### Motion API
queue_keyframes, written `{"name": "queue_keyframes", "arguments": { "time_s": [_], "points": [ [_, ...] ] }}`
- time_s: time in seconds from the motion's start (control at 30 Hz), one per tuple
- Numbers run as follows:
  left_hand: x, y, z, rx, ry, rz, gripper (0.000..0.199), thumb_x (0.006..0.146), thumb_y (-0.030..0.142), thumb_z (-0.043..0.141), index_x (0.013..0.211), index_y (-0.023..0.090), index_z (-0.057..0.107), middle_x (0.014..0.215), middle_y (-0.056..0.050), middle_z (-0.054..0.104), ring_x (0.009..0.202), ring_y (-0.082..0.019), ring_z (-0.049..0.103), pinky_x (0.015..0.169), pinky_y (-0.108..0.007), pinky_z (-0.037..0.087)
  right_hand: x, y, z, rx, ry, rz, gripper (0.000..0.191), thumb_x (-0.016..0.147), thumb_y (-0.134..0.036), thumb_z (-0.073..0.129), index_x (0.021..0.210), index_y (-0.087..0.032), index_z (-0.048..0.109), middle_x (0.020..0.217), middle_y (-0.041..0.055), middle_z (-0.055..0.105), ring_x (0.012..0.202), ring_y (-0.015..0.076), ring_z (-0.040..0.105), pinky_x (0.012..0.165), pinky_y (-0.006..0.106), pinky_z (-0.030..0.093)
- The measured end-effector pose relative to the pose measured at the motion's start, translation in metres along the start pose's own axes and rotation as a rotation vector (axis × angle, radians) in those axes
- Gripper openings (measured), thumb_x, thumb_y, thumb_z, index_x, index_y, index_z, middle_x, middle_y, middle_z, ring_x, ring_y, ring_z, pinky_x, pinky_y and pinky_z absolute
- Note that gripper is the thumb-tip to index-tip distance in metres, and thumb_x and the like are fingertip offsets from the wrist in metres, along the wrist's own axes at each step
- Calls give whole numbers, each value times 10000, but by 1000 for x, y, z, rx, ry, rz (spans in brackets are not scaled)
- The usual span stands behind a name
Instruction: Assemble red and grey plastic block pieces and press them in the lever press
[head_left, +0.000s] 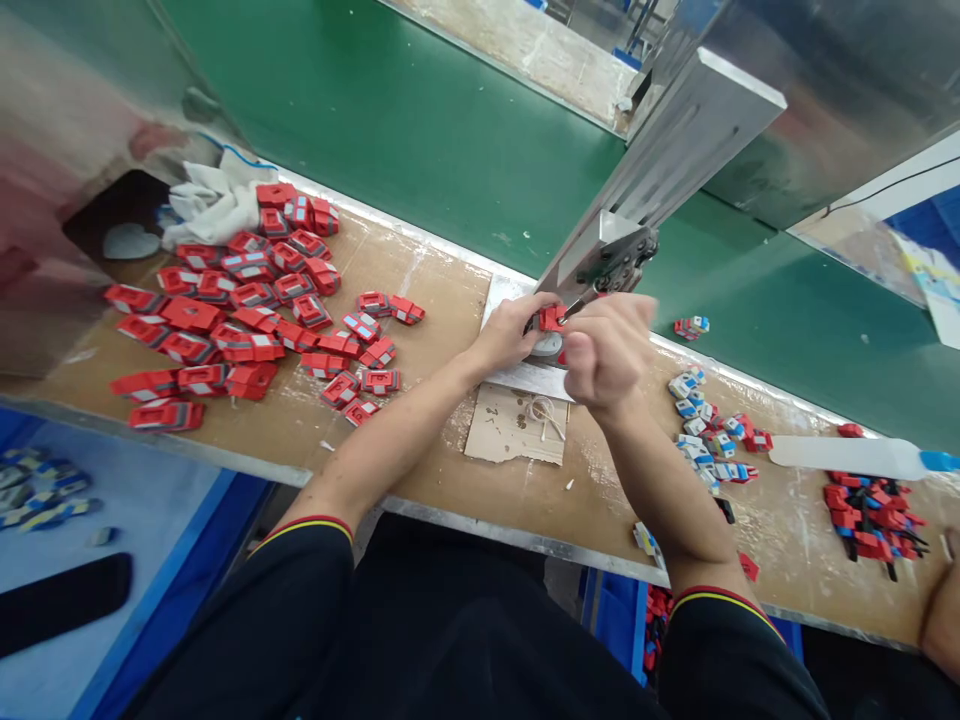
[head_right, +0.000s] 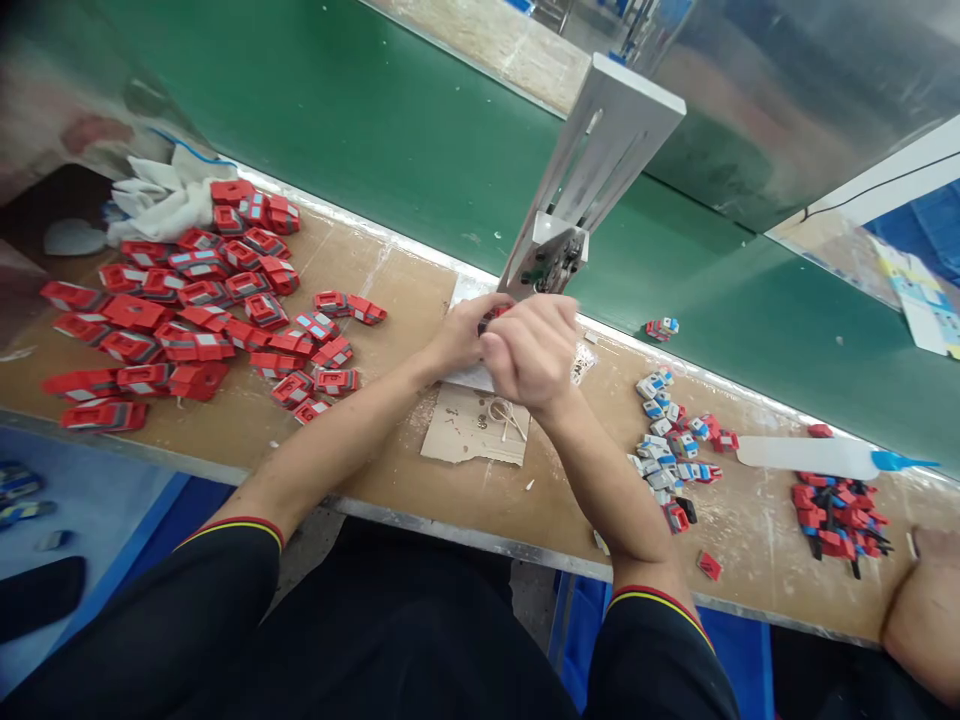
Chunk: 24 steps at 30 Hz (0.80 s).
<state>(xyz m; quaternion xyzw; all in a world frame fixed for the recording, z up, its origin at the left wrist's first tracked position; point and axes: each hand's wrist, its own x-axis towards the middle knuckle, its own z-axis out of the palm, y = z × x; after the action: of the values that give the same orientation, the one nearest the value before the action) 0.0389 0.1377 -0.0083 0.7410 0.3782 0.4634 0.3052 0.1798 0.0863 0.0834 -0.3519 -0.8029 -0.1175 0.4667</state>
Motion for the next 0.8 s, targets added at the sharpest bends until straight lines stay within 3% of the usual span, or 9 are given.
{"name": "queue_keyframes", "arguments": {
  "time_s": [0.07,0.13,0.23,0.33,0.57,0.8],
  "points": [
    [-2,3,-2,-20,-13,-16,439,867,92,676,1284,231,658,1256,-61,777,1164,-242,728,1061,-395,575,-4,-5,-14,35,233,164,288,997,-508,545,848,-277,630,858,29,627,881,243,654,934,503,514],
    [-2,4,-2,-47,-15,-31,463,854,57,662,1283,232,653,1280,-60,771,1190,-239,722,1074,-400,571,-13,-12,-19,120,331,376,187,943,-469,645,978,-287,618,1014,47,638,1011,257,656,919,476,546],
    [-2,4,-1,-74,-19,-27,469,849,34,646,1276,227,647,1273,-58,771,1194,-228,721,1076,-390,569,-29,-21,-14,480,161,660,305,900,-465,705,1064,-287,519,1053,40,681,914,202,688,760,372,592],
    [-2,4,1,-82,-10,-28,446,868,56,647,1283,218,635,1298,-69,760,1219,-227,711,1088,-391,561,-34,-30,-15,753,13,812,374,895,-472,727,1011,-295,419,910,-11,718,716,154,692,682,326,603],
    [-6,5,6,-112,1,-53,448,884,122,683,1318,206,608,1268,-95,766,1136,-237,741,1044,-422,584,-6,-39,-63,845,10,768,388,929,-580,681,1007,-308,416,792,-46,688,545,125,627,522,281,524],
    [-10,2,10,-117,14,-76,469,891,162,693,1340,236,579,1250,-84,775,1119,-247,754,1044,-452,585,1,-35,-65,814,-26,712,400,927,-634,665,1065,-312,471,777,-48,671,542,123,633,499,279,508]
  ]
}}
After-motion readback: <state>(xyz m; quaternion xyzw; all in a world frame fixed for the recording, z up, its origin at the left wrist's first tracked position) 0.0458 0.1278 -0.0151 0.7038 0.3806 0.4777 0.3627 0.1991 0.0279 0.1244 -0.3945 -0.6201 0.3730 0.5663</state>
